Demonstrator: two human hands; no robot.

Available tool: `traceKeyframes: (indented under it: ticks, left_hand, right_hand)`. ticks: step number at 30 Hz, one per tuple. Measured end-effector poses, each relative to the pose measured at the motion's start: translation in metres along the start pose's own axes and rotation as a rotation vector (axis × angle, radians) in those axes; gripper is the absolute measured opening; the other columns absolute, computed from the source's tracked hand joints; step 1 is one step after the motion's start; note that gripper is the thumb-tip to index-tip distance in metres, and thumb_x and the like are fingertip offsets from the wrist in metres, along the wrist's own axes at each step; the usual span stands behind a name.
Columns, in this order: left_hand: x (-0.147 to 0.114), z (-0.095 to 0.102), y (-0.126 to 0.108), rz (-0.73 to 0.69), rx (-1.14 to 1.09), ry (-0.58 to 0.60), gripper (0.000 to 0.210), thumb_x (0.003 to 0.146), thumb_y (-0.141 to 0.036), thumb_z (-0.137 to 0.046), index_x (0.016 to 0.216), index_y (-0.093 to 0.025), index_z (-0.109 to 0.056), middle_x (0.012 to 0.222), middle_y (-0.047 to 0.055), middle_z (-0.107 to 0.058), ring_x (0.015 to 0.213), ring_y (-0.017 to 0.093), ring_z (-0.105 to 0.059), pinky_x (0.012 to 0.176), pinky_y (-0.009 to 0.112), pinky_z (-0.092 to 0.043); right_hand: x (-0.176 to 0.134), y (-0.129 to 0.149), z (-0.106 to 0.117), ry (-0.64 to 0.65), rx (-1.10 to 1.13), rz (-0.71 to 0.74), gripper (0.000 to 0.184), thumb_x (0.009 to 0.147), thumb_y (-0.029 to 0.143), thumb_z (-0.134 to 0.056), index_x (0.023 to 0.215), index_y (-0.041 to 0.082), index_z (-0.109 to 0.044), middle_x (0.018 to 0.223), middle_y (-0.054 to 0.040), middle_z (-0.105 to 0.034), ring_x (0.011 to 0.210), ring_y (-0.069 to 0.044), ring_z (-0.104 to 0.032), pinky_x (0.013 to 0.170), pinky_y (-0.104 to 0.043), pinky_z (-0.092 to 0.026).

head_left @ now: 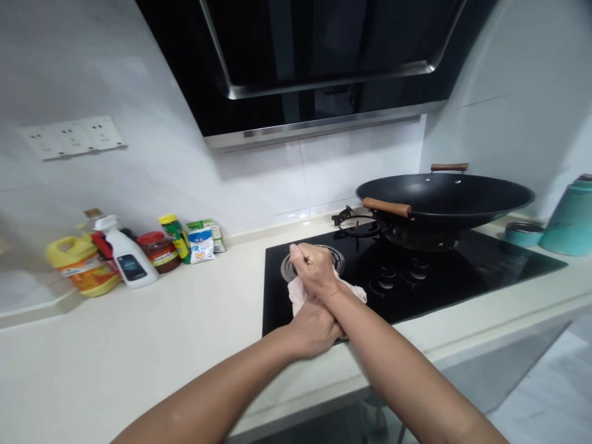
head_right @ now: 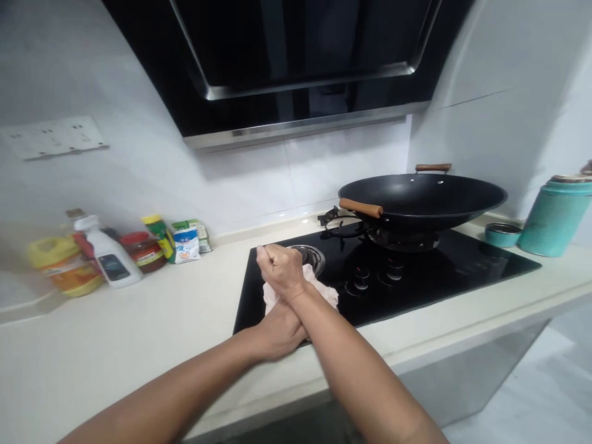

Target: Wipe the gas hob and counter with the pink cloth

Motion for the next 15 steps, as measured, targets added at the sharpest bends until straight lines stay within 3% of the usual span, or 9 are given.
traceKeyframes:
  ticks: [6,10,12,15]
  left_hand:
    - [-0.069,0.014,-0.012,0.134,-0.042,-0.025,0.021,0.090,-0.026,-0.060,0.110,-0.024,-0.067,0.141,0.009,-0.057,0.132,0.028,-0.050,0.114,0.051,-0.035]
    - [-0.108,0.043,-0.008,0.220,-0.223,-0.232,0.023,0.092,-0.034,-0.060,0.110,-0.023,-0.070,0.149,0.011,-0.052,0.138,0.027,-0.047,0.115,0.046,-0.037]
    - [-0.133,0.066,0.001,0.309,-0.236,-0.361,0.025,0.094,-0.037,-0.056,0.110,-0.023,-0.070,0.145,0.011,-0.056,0.135,0.026,-0.051,0.113,0.044,-0.040]
    - [-0.179,0.097,0.023,0.502,-0.145,-0.424,0.031,0.094,-0.044,-0.053,0.111,-0.024,-0.069,0.137,0.010,-0.062,0.130,0.026,-0.055,0.112,0.045,-0.041]
  right_hand:
    - [-0.016,-0.016,-0.019,0.267,-0.025,-0.148,0.051,0.100,0.044,-0.036,0.059,0.021,-0.054,0.063,-0.0012,-0.061,0.061,-0.012,-0.052,0.066,-0.025,-0.035]
    - [-0.023,-0.011,-0.020,0.394,-0.029,-0.143,0.053,0.101,0.045,-0.032,0.062,0.021,-0.060,0.066,-0.0021,-0.064,0.065,-0.014,-0.056,0.068,-0.026,-0.037]
    - [-0.025,-0.003,-0.013,0.470,-0.018,-0.131,0.052,0.101,0.046,-0.031,0.074,0.021,-0.068,0.075,-0.0027,-0.069,0.072,-0.015,-0.061,0.070,-0.026,-0.040]
    - [-0.035,0.011,-0.001,0.724,-0.022,-0.102,0.047,0.096,0.058,-0.043,0.117,0.026,-0.070,0.115,-0.0054,-0.072,0.103,-0.021,-0.065,0.088,-0.032,-0.045]
Point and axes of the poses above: each hand's wrist, its own x-axis towards the middle knuckle, its own z-axis out of the back of the hand, y = z × x, the point moved 2 cm from there along x, towards the middle knuckle
